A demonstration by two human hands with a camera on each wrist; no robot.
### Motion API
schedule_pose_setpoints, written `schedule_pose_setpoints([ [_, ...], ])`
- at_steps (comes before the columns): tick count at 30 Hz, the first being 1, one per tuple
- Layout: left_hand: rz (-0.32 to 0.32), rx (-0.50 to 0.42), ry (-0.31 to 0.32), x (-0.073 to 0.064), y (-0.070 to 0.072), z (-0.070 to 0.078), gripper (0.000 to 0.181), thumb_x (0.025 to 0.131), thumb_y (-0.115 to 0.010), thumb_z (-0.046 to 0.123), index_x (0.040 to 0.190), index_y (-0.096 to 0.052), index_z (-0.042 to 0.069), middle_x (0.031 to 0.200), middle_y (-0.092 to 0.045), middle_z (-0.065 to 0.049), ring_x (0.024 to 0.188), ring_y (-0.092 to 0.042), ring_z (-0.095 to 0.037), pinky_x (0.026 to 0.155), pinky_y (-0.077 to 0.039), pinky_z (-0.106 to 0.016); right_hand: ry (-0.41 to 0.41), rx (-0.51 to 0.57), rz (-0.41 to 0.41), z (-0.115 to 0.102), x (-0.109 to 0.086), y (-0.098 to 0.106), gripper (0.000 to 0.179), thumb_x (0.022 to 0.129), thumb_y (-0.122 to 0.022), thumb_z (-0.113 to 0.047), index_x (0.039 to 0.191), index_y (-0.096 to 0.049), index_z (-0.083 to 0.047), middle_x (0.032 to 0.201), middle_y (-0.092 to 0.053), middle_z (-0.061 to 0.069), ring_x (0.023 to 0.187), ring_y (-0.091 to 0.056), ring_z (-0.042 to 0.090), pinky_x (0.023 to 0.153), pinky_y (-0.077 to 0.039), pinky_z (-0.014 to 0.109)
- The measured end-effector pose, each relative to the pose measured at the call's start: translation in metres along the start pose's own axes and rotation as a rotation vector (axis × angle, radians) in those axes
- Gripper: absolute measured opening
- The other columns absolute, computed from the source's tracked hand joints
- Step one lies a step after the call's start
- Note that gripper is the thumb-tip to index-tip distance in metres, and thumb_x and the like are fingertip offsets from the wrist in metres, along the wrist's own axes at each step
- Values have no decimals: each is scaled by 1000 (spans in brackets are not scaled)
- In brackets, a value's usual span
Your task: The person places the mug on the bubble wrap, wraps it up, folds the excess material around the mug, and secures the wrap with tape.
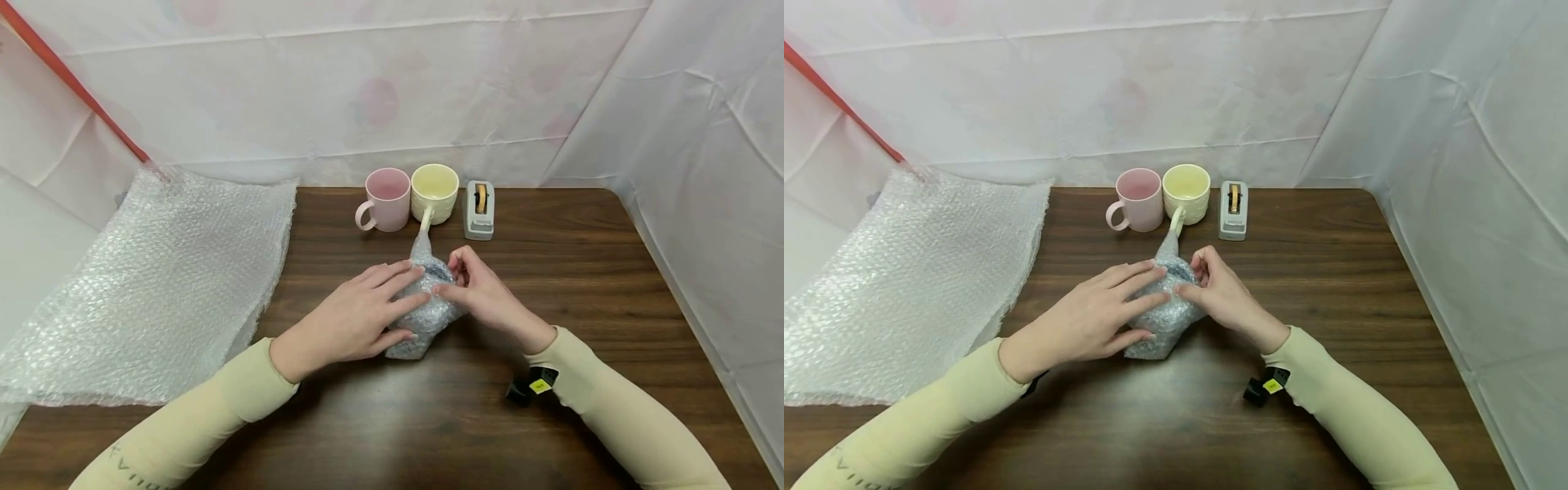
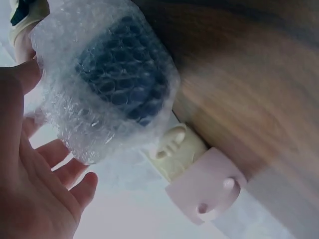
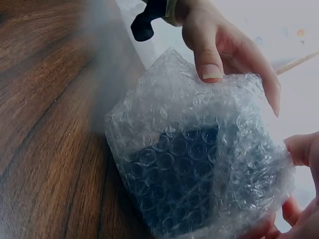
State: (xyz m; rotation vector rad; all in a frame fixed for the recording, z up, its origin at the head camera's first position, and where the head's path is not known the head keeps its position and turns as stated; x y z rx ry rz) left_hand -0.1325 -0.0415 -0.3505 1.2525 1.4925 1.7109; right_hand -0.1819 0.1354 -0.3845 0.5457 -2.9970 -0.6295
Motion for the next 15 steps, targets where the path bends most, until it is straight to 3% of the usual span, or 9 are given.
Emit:
schedule_pose_setpoints([
  [5, -26, -8, 8, -1, -5, 0, 55, 95, -62, 49, 140, -56, 17, 146, -50, -12, 141, -36, -31, 113, -33, -50, 19, 30, -50, 3, 0, 4, 33, 92, -72, -16, 106, -45, -5, 86, -43, 9, 70, -43, 20, 57, -35, 26],
  [9, -18, -6, -1, 1, -7, -1, 53, 96, -61, 50, 138, -58, 18, 141, -55, -9, 139, -37, -31, 113, -31, -50, 73, -83, -51, 3, 5, 16, 22, 97, -66, -20, 109, -53, -7, 92, -55, 9, 78, -53, 21, 64, -44, 29],
  [12, 1, 4, -14, 1, -8, -2, 51, 96, -61, 49, 136, -59, 17, 139, -57, -10, 139, -37, -32, 114, -32, -48, 62, -203, 35, 6, 12, 38, 22, 99, -62, -27, 111, -58, -8, 99, -61, 9, 87, -57, 23, 73, -48, 36],
  [15, 10, 3, -19, 1, -9, -1, 51, 96, -61, 48, 136, -59, 16, 140, -56, -11, 140, -36, -32, 113, -34, -46, 3, -256, 181, 13, 23, 68, 25, 99, -62, -27, 113, -59, -6, 102, -62, 11, 91, -56, 24, 77, -47, 37],
])
Point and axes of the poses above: each hand's wrist, its own x-axis towards the middle knuckle, its own y-axis out of the back of the hand, z = x × y, the point moved 6 cm from there along x, towards the middle knuckle
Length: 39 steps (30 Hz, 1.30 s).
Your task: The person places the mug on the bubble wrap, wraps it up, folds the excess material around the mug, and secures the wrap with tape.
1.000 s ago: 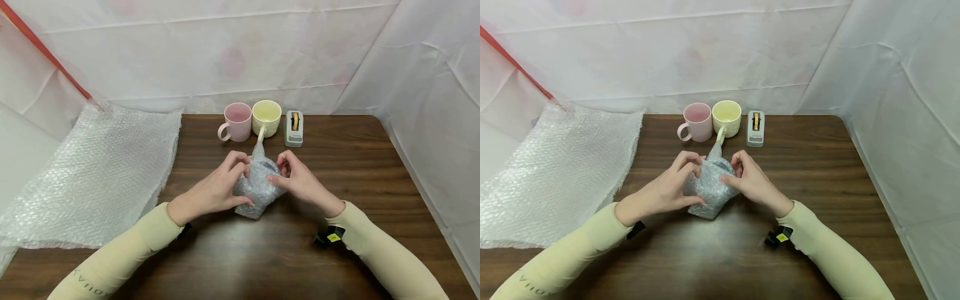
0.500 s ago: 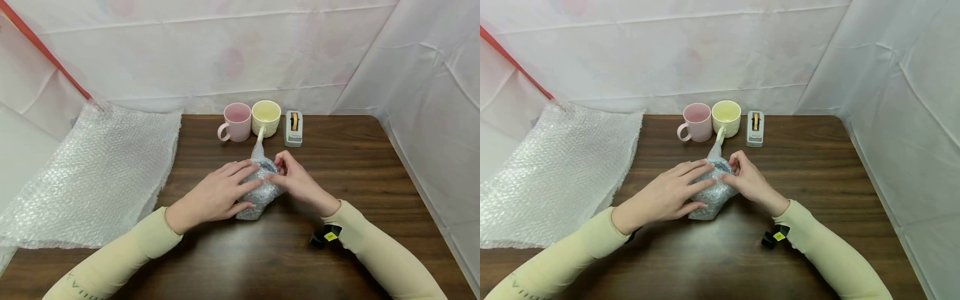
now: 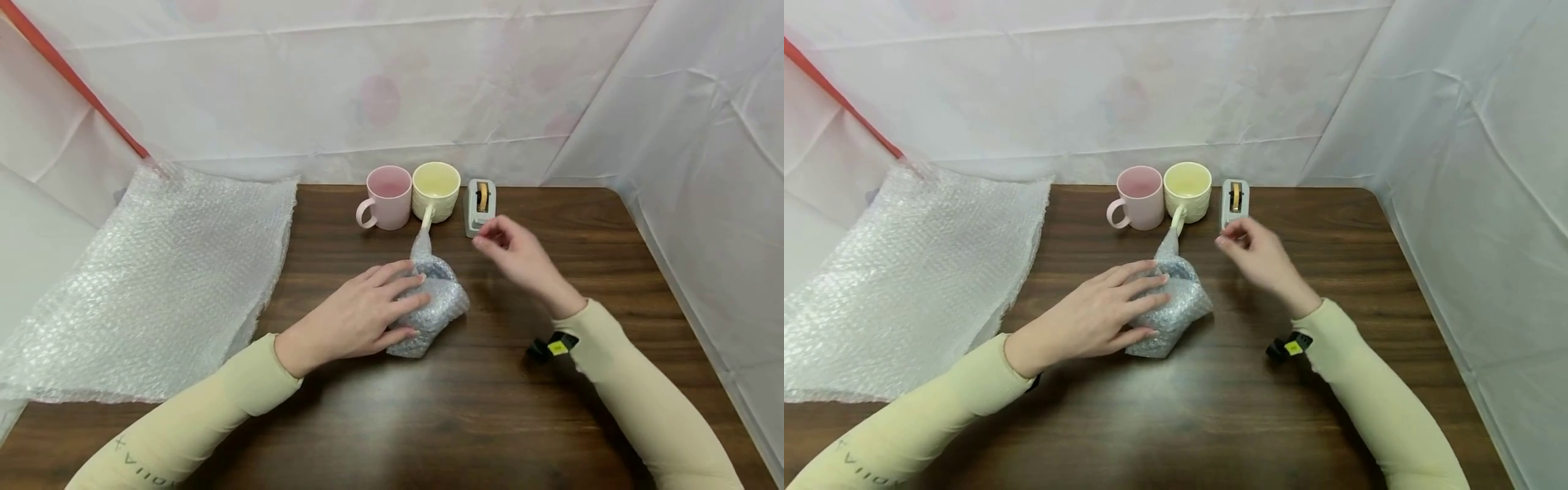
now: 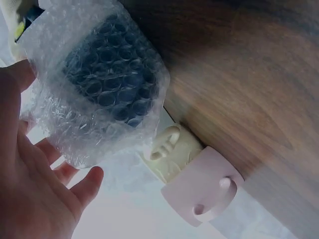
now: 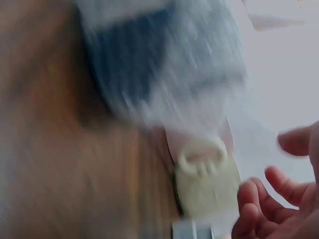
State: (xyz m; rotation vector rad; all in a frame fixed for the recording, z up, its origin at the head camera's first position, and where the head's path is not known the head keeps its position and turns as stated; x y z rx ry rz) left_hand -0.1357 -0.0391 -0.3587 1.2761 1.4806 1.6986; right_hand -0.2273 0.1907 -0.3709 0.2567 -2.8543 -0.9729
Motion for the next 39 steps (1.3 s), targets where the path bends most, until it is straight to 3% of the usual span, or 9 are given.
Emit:
schedule_pose_setpoints([
  [4, -2, -6, 7, 0, 0, 0, 52, 97, -61, 46, 137, -58, 15, 141, -54, -12, 141, -35, -33, 115, -32, -43, -75, -34, 170, 22, 23, 22, 27, 97, -63, -21, 116, -60, -2, 108, -61, 13, 95, -55, 25, 80, -44, 37],
  [7, -2, -8, 9, -1, -1, 1, 52, 97, -62, 45, 137, -58, 14, 142, -54, -12, 141, -35, -33, 116, -29, -41, -113, -71, 211, 36, 39, 24, 34, 96, -63, -22, 122, -60, 0, 113, -58, 15, 101, -55, 28, 85, -44, 39],
  [12, -5, -14, 13, -1, -1, 2, 51, 97, -61, 45, 138, -57, 15, 143, -53, -12, 142, -33, -33, 116, -30, -41, -221, -116, 168, 52, 55, 15, 47, 96, -63, -34, 125, -60, 3, 117, -54, 17, 106, -51, 31, 92, -42, 43],
  [16, -9, -16, 16, -1, -2, 2, 51, 98, -60, 45, 139, -56, 15, 144, -52, -11, 143, -32, -33, 115, -31, -41, -344, -66, 102, 61, 60, 9, 50, 94, -64, -44, 120, -63, -1, 116, -56, 14, 102, -49, 27, 85, -43, 39],
  [19, -13, -17, 17, -1, -2, 2, 52, 98, -60, 45, 140, -56, 15, 144, -52, -11, 143, -31, -33, 116, -29, -40, -391, 1, 76, 65, 63, 5, 48, 93, -66, -44, 117, -65, -2, 115, -59, 11, 98, -49, 24, 79, -42, 34],
  [23, -10, -23, 17, -2, -2, 2, 51, 98, -60, 45, 139, -56, 15, 143, -52, -12, 143, -31, -34, 116, -29, -40, -373, 26, 104, 65, 65, 3, 40, 92, -70, -38, 110, -68, -2, 105, -60, 9, 88, -50, 21, 71, -43, 31],
  [28, -1, -20, 15, -2, -3, 2, 51, 98, -61, 45, 139, -57, 15, 143, -52, -12, 143, -31, -34, 116, -30, -40, -314, -37, 154, 58, 66, 5, 31, 92, -72, -32, 101, -70, -3, 97, -61, 10, 80, -51, 22, 64, -45, 32],
  [35, 15, -22, 12, -2, -3, 1, 51, 98, -61, 44, 138, -58, 14, 142, -53, -12, 143, -31, -34, 117, -28, -39, -278, -94, 185, 56, 67, 6, 29, 91, -73, -29, 96, -70, -1, 99, -62, 11, 85, -50, 25, 68, -42, 34],
  [39, 24, -25, 11, -2, -3, 2, 51, 97, -63, 44, 138, -58, 14, 141, -54, -12, 142, -32, -35, 116, -30, -40, -213, -138, 237, 54, 66, 7, 27, 90, -76, -27, 90, -71, 0, 96, -60, 12, 87, -50, 26, 72, -40, 35],
])
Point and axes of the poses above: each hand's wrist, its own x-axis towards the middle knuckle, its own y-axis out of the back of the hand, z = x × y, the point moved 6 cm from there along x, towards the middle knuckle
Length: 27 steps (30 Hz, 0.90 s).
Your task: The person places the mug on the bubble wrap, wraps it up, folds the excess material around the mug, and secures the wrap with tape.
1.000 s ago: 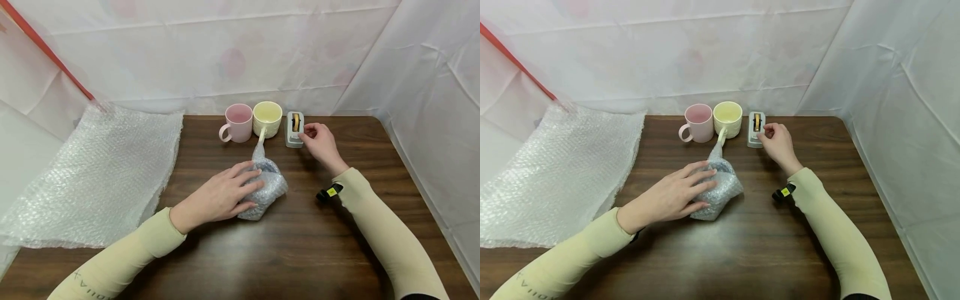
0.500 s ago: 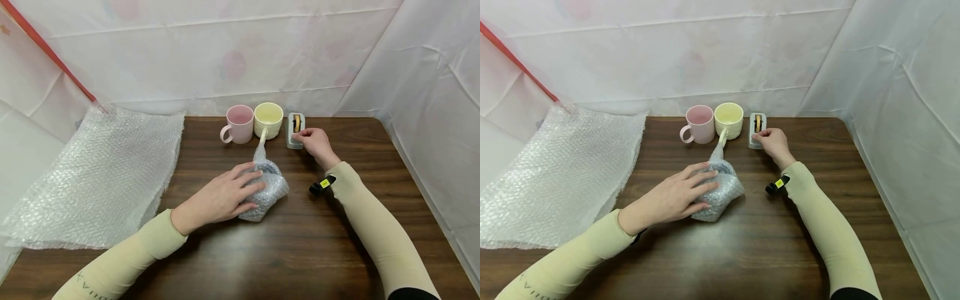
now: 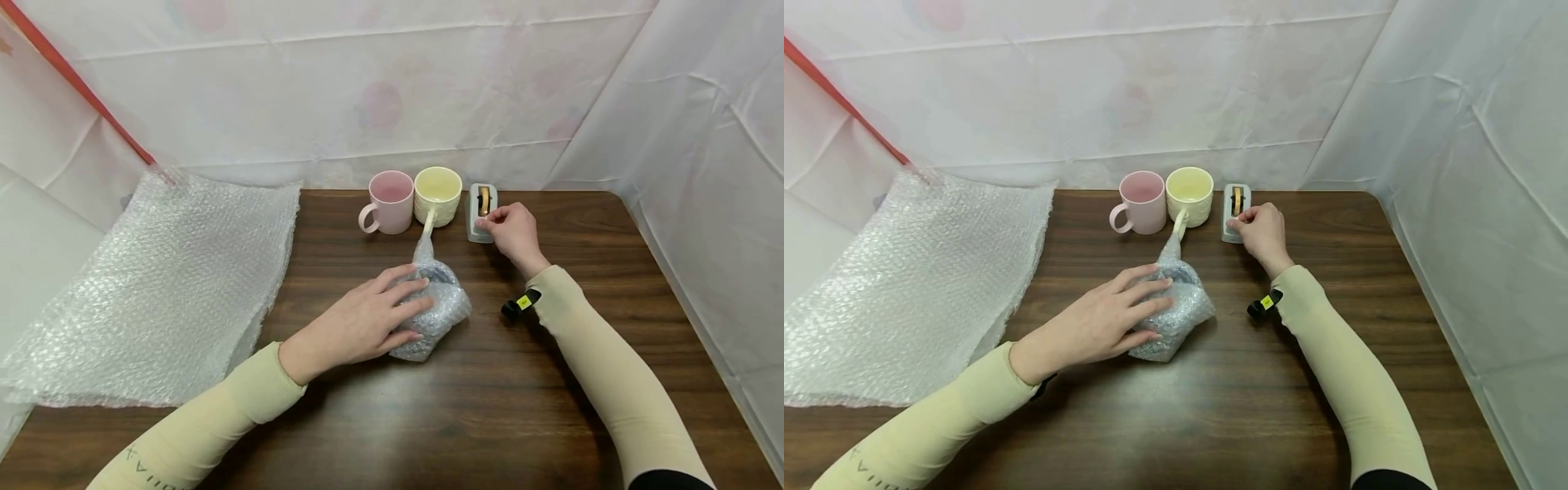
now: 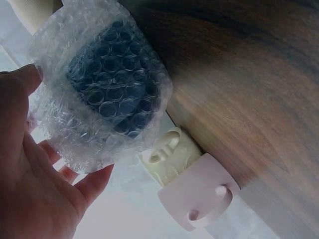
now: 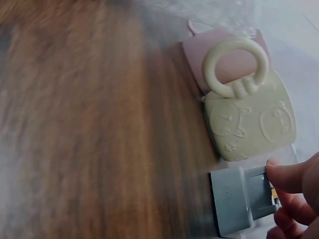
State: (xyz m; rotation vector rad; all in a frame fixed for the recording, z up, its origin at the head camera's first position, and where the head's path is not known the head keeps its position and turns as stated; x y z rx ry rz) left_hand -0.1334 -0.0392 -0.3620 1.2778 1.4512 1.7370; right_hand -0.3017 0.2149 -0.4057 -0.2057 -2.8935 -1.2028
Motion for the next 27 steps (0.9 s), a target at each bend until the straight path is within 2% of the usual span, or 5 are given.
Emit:
schedule_pose_setpoints([
  [10, -6, -3, 4, 1, 0, 1, 50, 98, -62, 43, 137, -58, 14, 142, -53, -12, 142, -32, -34, 116, -30, -40, 222, -67, 212, -14, -14, 0, 27, 84, -81, -17, 77, -59, -3, 98, -48, 13, 93, -48, 31, 82, -39, 43],
  [16, -2, -6, 0, 1, 0, 1, 49, 97, -62, 43, 136, -59, 14, 141, -54, -12, 142, -33, -35, 116, -30, -40, 236, -66, 253, -20, -19, 3, 30, 83, -81, -15, 86, -55, 0, 104, -44, 15, 100, -46, 33, 86, -40, 44],
  [19, 3, -2, -8, 1, -1, 1, 49, 97, -62, 43, 137, -59, 14, 141, -53, -12, 141, -33, -35, 117, -29, -39, 153, 26, 172, -18, -23, 8, 28, 90, -74, -21, 95, -61, 4, 102, -48, 15, 96, -47, 29, 83, -40, 39],
  [23, 17, -15, -18, 1, -1, 1, 49, 97, -64, 42, 136, -59, 14, 140, -54, -13, 141, -34, -36, 117, -27, -39, -101, 314, -90, -5, -29, 4, 37, 101, -57, -30, 112, -62, 5, 102, -53, 13, 90, -50, 21, 75, -44, 30],
  [27, 23, -42, -14, 1, -2, -1, 48, 96, -65, 41, 134, -60, 14, 140, -54, -13, 141, -33, -37, 118, -25, -40, -332, 596, -313, 6, -37, -5, 33, 105, -49, -29, 121, -53, 0, 112, -55, 9, 97, -55, 17, 79, -52, 27],
])
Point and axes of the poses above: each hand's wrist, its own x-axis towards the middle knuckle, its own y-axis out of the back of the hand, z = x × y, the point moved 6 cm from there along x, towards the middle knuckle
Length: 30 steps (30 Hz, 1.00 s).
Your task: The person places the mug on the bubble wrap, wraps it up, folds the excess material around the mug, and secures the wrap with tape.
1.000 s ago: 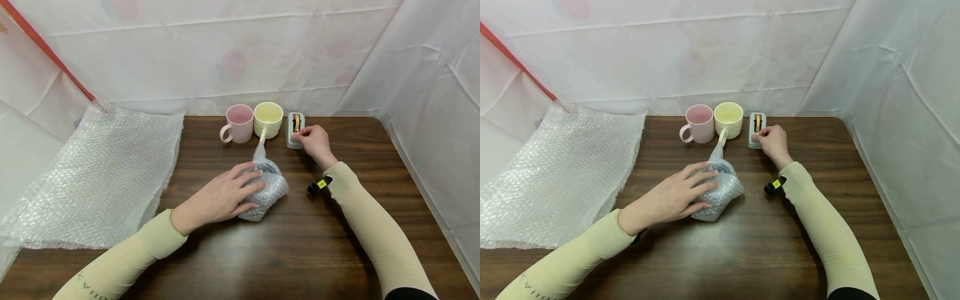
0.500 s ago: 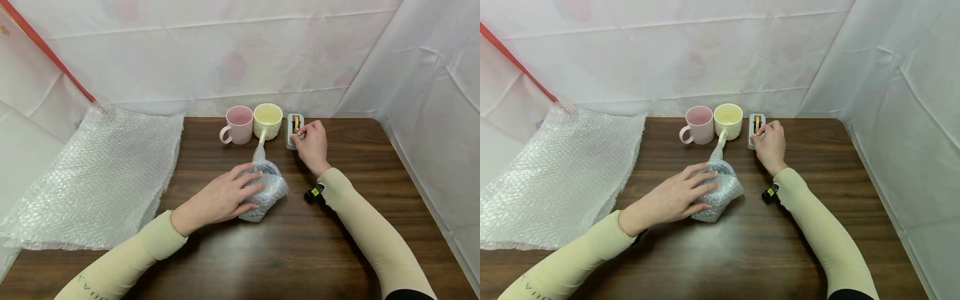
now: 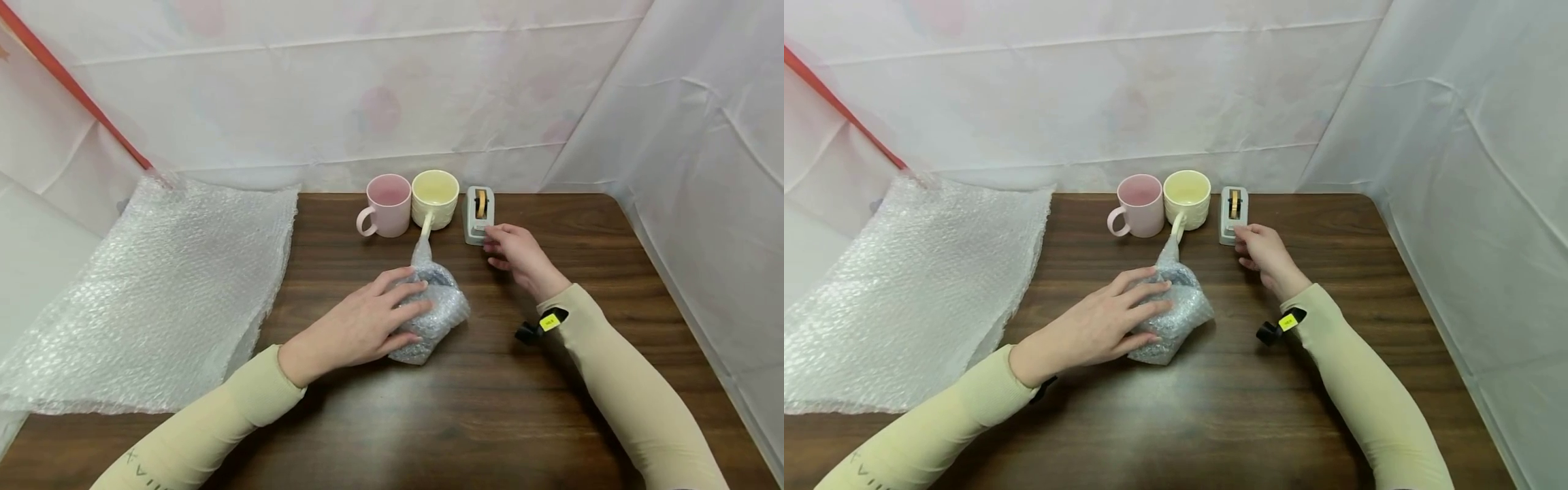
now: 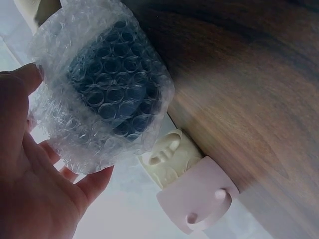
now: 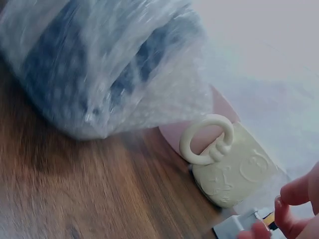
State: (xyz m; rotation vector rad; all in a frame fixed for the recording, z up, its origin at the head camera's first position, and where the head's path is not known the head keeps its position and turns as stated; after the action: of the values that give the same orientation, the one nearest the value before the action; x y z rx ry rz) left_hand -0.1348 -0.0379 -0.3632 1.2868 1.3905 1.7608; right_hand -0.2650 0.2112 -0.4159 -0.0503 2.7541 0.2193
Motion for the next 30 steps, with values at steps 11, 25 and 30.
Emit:
schedule_pose_setpoints([
  [11, -9, -17, 3, 2, 0, -2, 46, 96, -65, 41, 134, -61, 14, 140, -54, -13, 141, -32, -37, 119, -22, -39, 19, 92, -180, 5, -7, -4, 13, 105, -47, -18, 104, -50, -6, 122, -64, 10, 119, -58, 22, 110, -38, 41],
  [25, -16, 0, 10, 0, 1, -1, 45, 97, -64, 41, 133, -61, 14, 138, -55, -12, 140, -34, -37, 119, -22, -40, 90, -93, 33, 11, 0, 5, 40, 102, -55, -35, 103, -64, 4, 114, -72, 11, 93, -67, 7, 85, -51, 28],
  [30, -21, 5, 6, 0, 1, 0, 46, 97, -63, 42, 134, -61, 14, 139, -55, -12, 140, -33, -37, 119, -22, -39, 73, -82, 33, 13, 3, 4, 26, 100, -53, -16, 108, -66, 5, 110, -74, 6, 92, -67, 6, 78, -50, 23],
])
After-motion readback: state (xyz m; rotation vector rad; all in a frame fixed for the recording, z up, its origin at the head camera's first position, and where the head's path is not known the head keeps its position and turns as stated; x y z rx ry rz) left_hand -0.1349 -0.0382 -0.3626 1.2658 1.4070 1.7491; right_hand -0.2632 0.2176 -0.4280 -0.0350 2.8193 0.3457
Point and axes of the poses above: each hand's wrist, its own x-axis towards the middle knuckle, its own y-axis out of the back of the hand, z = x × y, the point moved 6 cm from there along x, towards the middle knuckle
